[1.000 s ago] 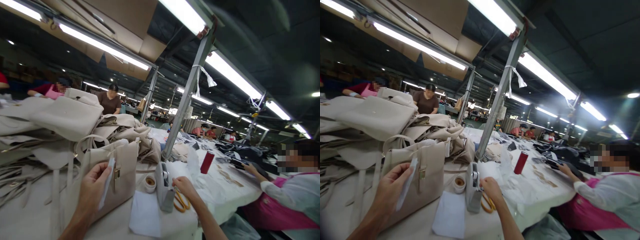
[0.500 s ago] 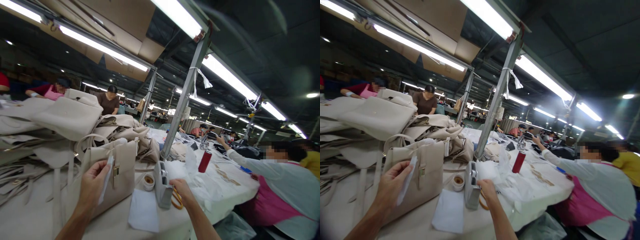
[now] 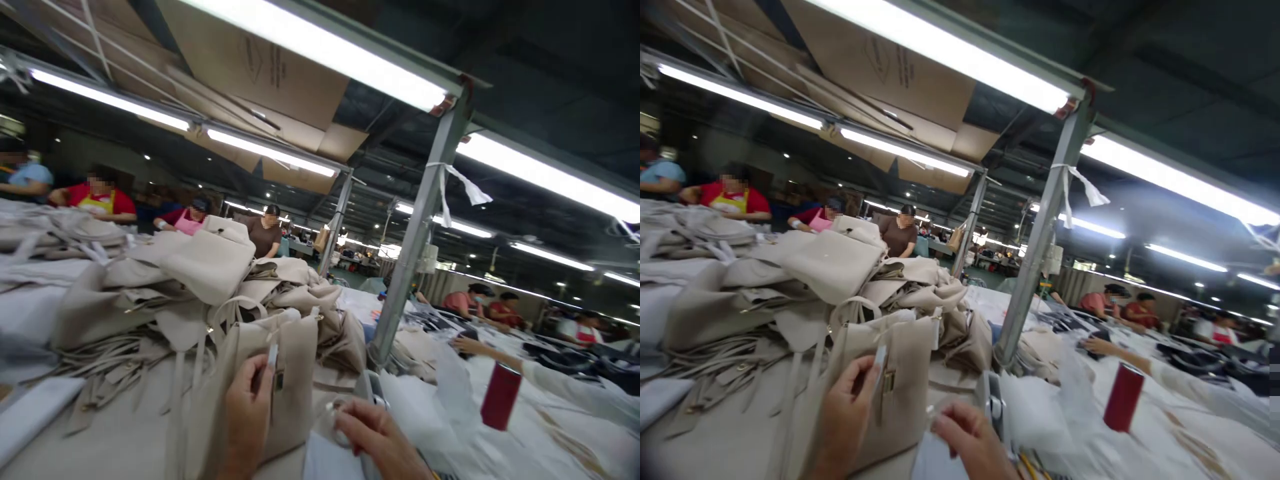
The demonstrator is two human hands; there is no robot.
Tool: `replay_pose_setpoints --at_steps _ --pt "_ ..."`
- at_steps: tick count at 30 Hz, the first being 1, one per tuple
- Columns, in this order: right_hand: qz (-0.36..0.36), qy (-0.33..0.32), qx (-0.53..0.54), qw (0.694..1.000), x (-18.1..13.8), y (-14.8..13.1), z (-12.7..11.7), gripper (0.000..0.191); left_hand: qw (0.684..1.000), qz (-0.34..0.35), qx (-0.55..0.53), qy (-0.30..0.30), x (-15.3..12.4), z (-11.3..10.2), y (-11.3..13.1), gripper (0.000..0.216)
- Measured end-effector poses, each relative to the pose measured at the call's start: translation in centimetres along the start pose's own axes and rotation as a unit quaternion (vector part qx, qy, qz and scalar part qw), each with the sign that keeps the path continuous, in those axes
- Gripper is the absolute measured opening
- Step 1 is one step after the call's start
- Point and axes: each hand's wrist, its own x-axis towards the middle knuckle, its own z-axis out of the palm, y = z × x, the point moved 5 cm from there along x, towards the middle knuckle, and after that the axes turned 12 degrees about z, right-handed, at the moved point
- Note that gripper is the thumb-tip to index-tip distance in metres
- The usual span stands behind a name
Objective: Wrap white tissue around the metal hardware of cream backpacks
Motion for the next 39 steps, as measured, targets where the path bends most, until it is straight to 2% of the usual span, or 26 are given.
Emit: replay_pose_setpoints --at_steps 3,5,8,11,15,18,20,23,24,26,28,34,36,39 --pt "-0.074 -0.082 -0.022 0.994 1.5 -7.6 4.4 0.026 0.996 0.076 0.048 0.016 0.0 -0.3 0.8 0.026" --pt "-0.094 -0.113 -0.058 0.987 3.1 -10.0 6.6 0.02 0.99 0.12 0.067 0.021 0.1 -0.7 1.4 0.023" --pt "-0.105 -0.113 -0.104 0.983 5.8 -10.3 8.3 0.017 0.982 0.171 0.082 0.015 -0.1 -1.2 1.8 0.021" --pt "-0.104 -0.078 -0.137 0.982 7.8 -9.2 8.6 0.016 0.973 0.205 0.104 0.014 -0.5 -1.5 1.5 0.018" --pt "-0.078 -0.051 -0.151 0.984 8.4 -8.4 8.3 0.014 0.957 0.25 0.14 0.038 -0.7 -1.8 1.1 0.02" --pt "-0.079 -0.057 -0.15 0.984 8.2 -8.6 8.0 0.015 0.953 0.272 0.131 0.018 -0.3 -1.9 1.8 0.026" --pt "-0.079 -0.075 -0.151 0.982 8.1 -8.6 7.8 0.016 0.972 0.219 0.088 -0.01 0.2 -1.9 2.1 0.024" --pt "-0.067 -0.088 -0.143 0.984 8.1 -8.3 7.7 0.015 0.997 0.038 -0.044 -0.042 0.7 -1.6 1.5 0.022" --pt "-0.061 -0.088 -0.133 0.985 8.1 -8.1 7.7 0.015 0.994 -0.035 -0.097 -0.042 0.6 -1.4 1.1 0.023" --pt "-0.05 -0.091 -0.103 0.989 8.2 -7.7 7.9 0.016 0.968 -0.159 -0.194 -0.029 0.2 -0.8 0.2 0.029" --pt "-0.047 -0.101 -0.055 0.992 8.2 -7.2 8.3 0.016 0.94 -0.229 -0.251 -0.013 -0.2 -0.4 -0.3 0.034" --pt "-0.072 -0.098 0.131 0.984 8.1 -6.2 9.4 0.036 0.917 -0.269 -0.29 0.051 -0.8 0.0 -1.3 0.046" --pt "-0.061 -0.131 0.207 0.968 7.8 -6.0 9.9 0.038 0.907 -0.276 -0.315 0.053 -0.9 0.1 -1.5 0.05" --pt "-0.018 -0.197 0.331 0.923 7.3 -5.6 11.0 0.038 0.888 -0.287 -0.355 0.05 -1.1 0.1 -1.4 0.05"
